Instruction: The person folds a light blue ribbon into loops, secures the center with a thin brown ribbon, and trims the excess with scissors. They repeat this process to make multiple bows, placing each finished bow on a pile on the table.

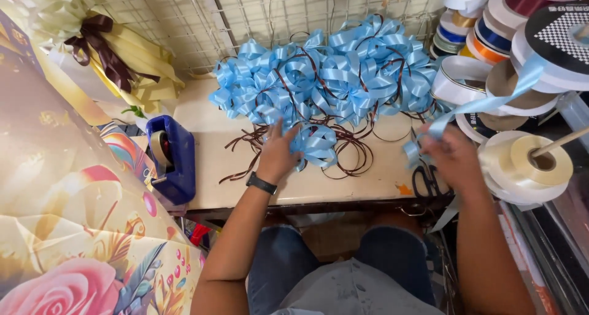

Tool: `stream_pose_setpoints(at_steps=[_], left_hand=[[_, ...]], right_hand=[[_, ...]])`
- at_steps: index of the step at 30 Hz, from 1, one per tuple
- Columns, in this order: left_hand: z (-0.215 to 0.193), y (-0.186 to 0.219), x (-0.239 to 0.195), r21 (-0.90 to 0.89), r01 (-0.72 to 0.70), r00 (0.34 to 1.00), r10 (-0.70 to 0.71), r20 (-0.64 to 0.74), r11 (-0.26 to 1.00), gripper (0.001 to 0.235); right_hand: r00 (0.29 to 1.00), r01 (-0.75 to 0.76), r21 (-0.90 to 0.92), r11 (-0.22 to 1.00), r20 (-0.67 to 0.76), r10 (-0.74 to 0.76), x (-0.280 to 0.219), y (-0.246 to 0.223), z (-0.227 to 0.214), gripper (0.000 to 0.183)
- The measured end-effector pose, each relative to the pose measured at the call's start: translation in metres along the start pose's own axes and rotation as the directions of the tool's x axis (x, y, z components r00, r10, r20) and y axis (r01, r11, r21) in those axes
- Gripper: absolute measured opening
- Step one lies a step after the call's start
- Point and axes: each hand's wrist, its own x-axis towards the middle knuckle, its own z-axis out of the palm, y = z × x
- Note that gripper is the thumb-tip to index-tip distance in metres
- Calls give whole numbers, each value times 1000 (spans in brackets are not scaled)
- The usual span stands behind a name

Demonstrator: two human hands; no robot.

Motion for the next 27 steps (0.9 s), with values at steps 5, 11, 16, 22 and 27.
stream_pose_setpoints(at_steps=[5, 11, 16, 22, 27], left_hand=[[16, -15, 17, 79, -16, 993, 25, -114, 997, 28], [-76, 46, 36, -110, -253, 780, 136, -610, 961, 15], [-113, 50, 103, 50, -224, 758, 206, -619, 973, 45], [-109, 139, 39, 44, 8, 998, -5, -67, 999, 54], [-46, 152, -49, -695, -304, 625, 687, 370, 651, 61]], right_hand=[[914, 383, -5, 924, -142, -380, -11, 50, 30, 23], [929, 369, 145, 918, -40, -368, -49, 40, 36, 33], [909, 401, -87, 912, 160, -384, -62, 53, 39, 38], [859, 459, -98, 883, 305, -412, -86, 37, 45, 39], [807, 512, 234, 826, 198, -556, -103, 35, 50, 34]])
